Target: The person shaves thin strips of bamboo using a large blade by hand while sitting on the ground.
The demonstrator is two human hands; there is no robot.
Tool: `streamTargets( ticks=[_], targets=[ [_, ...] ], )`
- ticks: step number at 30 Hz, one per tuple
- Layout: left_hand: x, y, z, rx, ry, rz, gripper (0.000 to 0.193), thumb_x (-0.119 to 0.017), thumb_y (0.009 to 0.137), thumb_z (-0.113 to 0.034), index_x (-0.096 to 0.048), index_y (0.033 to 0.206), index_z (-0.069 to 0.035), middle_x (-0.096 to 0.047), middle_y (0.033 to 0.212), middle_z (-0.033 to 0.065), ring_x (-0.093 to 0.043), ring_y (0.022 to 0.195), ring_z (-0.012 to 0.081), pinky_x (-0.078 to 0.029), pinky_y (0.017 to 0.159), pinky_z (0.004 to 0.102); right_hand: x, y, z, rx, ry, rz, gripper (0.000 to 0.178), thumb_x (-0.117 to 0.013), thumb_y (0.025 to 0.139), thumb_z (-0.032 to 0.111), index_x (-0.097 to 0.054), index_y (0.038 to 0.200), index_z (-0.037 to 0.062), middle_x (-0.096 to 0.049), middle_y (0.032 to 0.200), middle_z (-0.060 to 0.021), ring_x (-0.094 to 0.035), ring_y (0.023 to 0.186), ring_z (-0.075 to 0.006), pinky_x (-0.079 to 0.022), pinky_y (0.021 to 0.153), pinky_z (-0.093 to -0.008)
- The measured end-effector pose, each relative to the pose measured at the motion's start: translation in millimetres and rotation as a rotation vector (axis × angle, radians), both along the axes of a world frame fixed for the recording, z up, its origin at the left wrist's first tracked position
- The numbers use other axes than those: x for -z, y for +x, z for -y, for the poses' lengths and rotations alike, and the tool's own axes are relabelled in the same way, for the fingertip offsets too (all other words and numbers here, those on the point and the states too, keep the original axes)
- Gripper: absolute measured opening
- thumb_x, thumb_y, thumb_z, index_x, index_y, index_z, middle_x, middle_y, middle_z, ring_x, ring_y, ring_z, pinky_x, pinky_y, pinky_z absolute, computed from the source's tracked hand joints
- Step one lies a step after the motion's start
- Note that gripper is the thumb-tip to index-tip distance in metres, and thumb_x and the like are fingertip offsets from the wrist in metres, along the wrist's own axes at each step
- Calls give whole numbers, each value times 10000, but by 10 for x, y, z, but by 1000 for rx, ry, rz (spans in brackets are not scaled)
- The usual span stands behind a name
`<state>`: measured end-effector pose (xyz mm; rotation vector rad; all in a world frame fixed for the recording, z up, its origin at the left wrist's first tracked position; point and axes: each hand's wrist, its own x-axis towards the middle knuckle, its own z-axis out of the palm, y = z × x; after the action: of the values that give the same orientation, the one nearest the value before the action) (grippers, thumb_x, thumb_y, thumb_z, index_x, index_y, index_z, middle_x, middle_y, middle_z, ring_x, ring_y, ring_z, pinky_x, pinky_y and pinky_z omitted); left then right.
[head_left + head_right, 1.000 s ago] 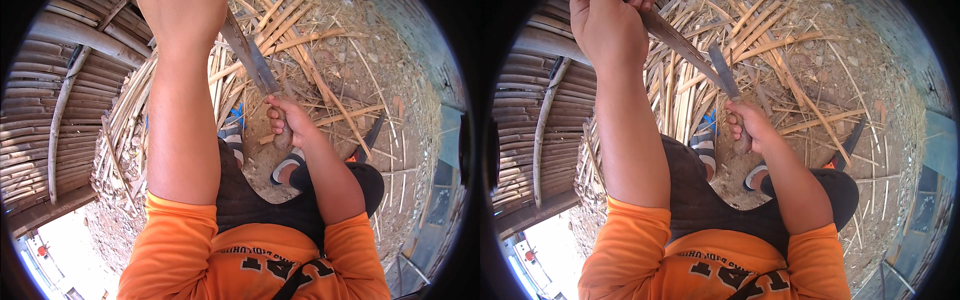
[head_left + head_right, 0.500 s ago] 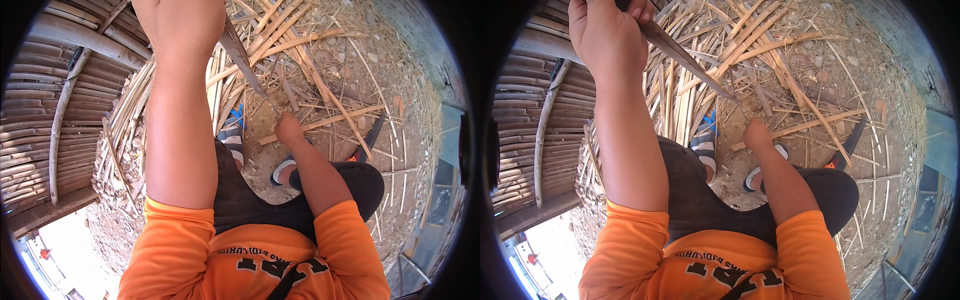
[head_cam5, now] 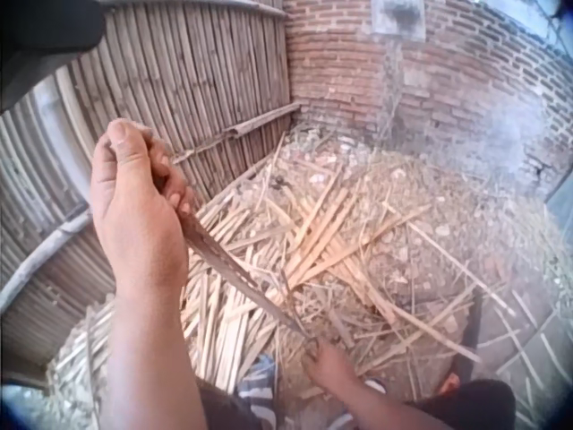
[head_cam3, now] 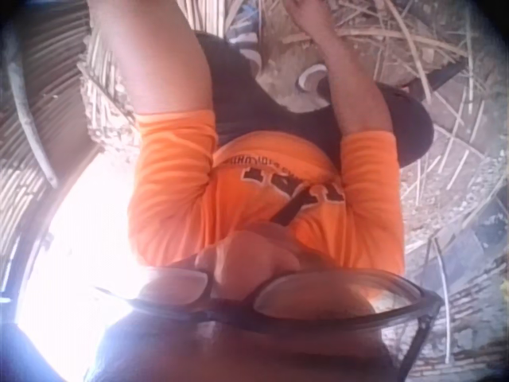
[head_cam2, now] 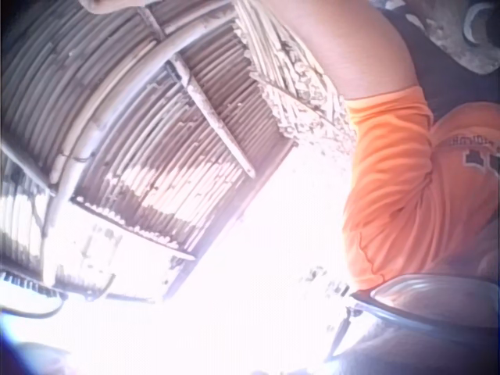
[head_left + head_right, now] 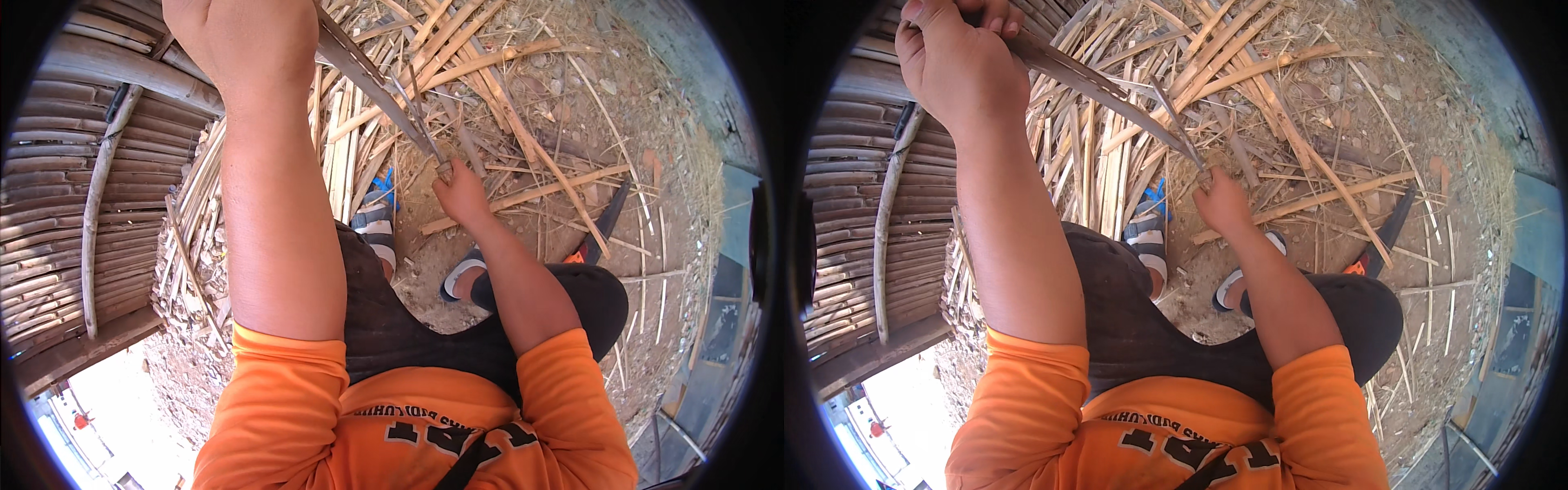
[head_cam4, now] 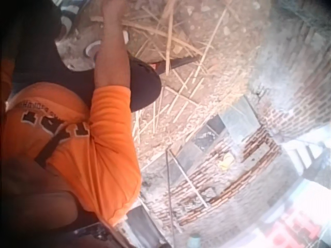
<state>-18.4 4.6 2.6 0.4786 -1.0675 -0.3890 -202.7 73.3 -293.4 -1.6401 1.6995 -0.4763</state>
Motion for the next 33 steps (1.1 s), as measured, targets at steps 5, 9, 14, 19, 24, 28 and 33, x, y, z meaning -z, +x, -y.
streamTargets(
  ticks=[5, 9, 14, 19, 24, 28, 33],
  targets=[
    [-13, -72, -62, -103, 45, 12, 258, -475, 1087, -345, -502, 953, -127, -467, 760, -21, -390, 525, 57, -351, 468, 213, -22, 11, -18, -7, -57, -76, 370, -687, 842, 181, -566, 1096, -61, -671, 851, -271, -676, 855, -453, -529, 779, -522],
    [26, 58, 36, -18, 126, -98, 260, -479, 1085, -351, -503, 950, -130, -456, 752, -23, -381, 520, 60, -348, 465, 215, 966, -382, -228, 18, 250, -369, 226, -653, 863, 112, -551, 1012, -23, -688, 936, -250, -668, 919, -451, -512, 802, -538],
    [-34, -81, -19, -142, 116, -17, 245, -476, 1081, -323, -491, 985, -99, -479, 786, 12, -405, 561, 96, -372, 508, 254, 1067, -407, 7, 171, 639, 237, 228, -668, 878, 122, -567, 1006, -37, -661, 818, -182, -661, 677, -318, -523, 593, -471],
    [27, 186, 27, -119, 201, 21, 218, -425, 1074, -239, -465, 1036, -28, -505, 836, 82, -432, 638, 165, -396, 587, 326, 836, -575, 147, 317, 768, 504, 310, -669, 866, 150, -599, 1074, -69, -627, 785, -145, -612, 590, -239, -487, 507, -397],
    [23, 267, 75, -145, 194, 26, 219, -429, 1077, -237, -463, 1037, -25, -500, 829, 79, -435, 639, 162, -399, 591, 325, 492, -266, 139, 217, 175, 220, 399, -673, 829, 176, -617, 1151, -52, -697, 880, -230, -696, 768, -339, -535, 718, -442],
    [15, 305, 64, -125, 201, 3, 215, -433, 1081, -238, -465, 1034, -31, -498, 824, 79, -436, 637, 161, -404, 598, 323, -150, -81, 310, 153, -47, 241, 430, -686, 836, 194, -605, 1194, -31, -704, 938, -220, -694, 853, -341, -528, 790, -416],
    [17, 317, 87, -122, 222, -4, 230, -431, 1087, -258, -462, 1028, -38, -502, 817, 68, -439, 632, 157, -412, 602, 325, -692, 31, 272, 164, -221, 317, 477, -714, 865, 218, -575, 1247, -32, -700, 939, -196, -681, 831, -290, -519, 766, -391]
  ],
)
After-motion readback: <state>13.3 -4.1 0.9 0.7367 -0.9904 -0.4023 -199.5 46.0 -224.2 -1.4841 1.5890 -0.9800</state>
